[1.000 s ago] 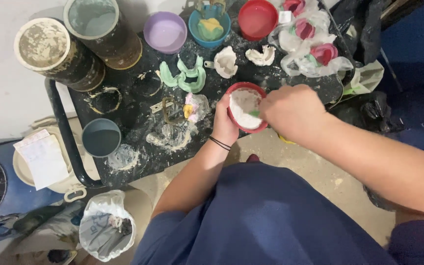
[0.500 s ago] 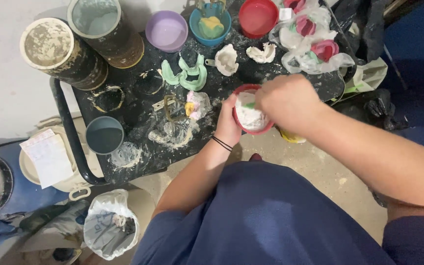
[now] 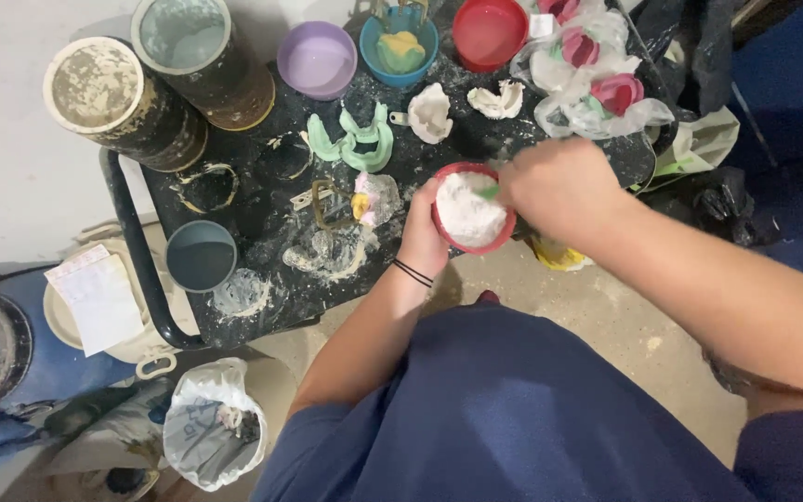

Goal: The person pours a white powder from a bag into a red bowl, adds water from a purple bowl, and mixes the contents with a green spatula. They then apply the resulting pink paste onto a mold-like object and scrape the remaining paste from the bowl.

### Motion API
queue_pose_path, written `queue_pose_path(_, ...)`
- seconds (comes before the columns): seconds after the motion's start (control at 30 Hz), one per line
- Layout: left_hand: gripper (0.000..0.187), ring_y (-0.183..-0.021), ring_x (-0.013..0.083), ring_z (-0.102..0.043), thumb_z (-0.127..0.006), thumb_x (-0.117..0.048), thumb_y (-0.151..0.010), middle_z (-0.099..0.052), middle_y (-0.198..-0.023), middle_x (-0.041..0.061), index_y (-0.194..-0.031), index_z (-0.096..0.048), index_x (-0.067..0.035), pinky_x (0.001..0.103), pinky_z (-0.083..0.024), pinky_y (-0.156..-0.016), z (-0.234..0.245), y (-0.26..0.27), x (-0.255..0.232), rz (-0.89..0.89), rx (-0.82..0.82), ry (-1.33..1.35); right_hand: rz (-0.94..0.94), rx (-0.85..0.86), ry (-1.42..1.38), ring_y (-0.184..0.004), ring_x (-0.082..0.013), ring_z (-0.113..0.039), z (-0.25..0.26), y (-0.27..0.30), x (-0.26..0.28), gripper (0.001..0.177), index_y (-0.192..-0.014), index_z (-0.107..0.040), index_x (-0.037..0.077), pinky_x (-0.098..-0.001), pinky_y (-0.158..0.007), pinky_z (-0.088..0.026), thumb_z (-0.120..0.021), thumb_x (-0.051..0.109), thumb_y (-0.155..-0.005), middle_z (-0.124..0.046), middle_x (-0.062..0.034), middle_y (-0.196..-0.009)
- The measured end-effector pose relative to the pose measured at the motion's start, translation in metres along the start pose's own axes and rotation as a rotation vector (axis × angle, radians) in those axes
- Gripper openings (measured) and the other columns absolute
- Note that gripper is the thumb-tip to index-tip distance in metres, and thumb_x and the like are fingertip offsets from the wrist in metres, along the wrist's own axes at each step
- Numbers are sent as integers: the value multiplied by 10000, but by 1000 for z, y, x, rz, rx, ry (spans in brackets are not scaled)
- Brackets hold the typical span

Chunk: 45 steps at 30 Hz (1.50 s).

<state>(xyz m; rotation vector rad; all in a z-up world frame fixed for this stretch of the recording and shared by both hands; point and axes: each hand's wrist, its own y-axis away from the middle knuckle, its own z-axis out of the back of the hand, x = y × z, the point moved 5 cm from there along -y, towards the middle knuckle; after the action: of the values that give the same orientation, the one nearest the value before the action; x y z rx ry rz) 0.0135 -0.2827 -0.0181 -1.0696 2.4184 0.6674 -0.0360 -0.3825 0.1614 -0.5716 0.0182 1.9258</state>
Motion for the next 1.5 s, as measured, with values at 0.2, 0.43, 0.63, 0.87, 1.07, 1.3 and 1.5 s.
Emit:
queue_pose_path(0.2,443,-1138,297,-722,-622,-478,-1020,-746,-1231,175,-1243,-735,-111,466,-588,-1018,18,-13,17,16,-10,19,88,52,-59,-485,-130,-520,-9,1,24,237,-615,-632,140,-245,-486,-424,-774,14,-758,-542,9,-527)
queue_pose_path(0.43,447,-1001,244,-772,-679,-514,-934,-790,-1088,138,-1132,-761,-122,399,-646,-888,7,-6,-6,32,-86,-1,37,98,12,-511,-126,-541,3,1,7,207,-641,-647,173,-258,-477,-427,-764,79,-784,-534,38,-553)
queue_pose_path(0.63,438,-1054,280,-757,-674,-490,-979,-771,-1160,162,-1182,-751,-110,439,-637,-925,19,-13,17,71,-48,21,63,59,-7,-493,-129,-526,-16,-4,17,229,-633,-648,164,-256,-476,-426,-785,55,-780,-544,40,-544)
queue_pose_path(0.87,525,-1006,296,-774,-689,-607,-900,-793,-1090,146,-1137,-765,-144,476,-646,-854,29,-14,2,81,-96,-52,-10,152,-39,-492,-122,-556,-25,16,12,232,-640,-666,191,-259,-466,-446,-779,102,-822,-555,50,-523)
queue_pose_path(1.07,499,-1095,320,-732,-672,-513,-970,-749,-1186,201,-1195,-732,-72,495,-629,-926,-3,10,-5,72,-25,-26,52,47,-61,-496,-133,-548,-22,-6,29,261,-598,-635,168,-277,-470,-453,-806,94,-781,-564,34,-543)
queue_pose_path(1.3,396,-979,196,-773,-689,-493,-912,-802,-1045,85,-1109,-762,-158,386,-649,-891,7,15,-16,-57,-158,56,-367,547,-338,-703,-314,-757,-28,-9,1,435,-880,-806,55,-435,-632,-600,-690,461,-986,-742,-155,-708)
queue_pose_path(1.5,1062,-1522,404,-325,-680,-479,-932,-248,-1668,268,-1691,-34,-111,556,-318,-1227,32,15,-34,-191,-239,63,-639,938,-811,-1309,-392,-617,-30,-14,12,651,-1519,-483,-39,-531,-1042,-517,-525,407,-1047,-644,-282,-1379)
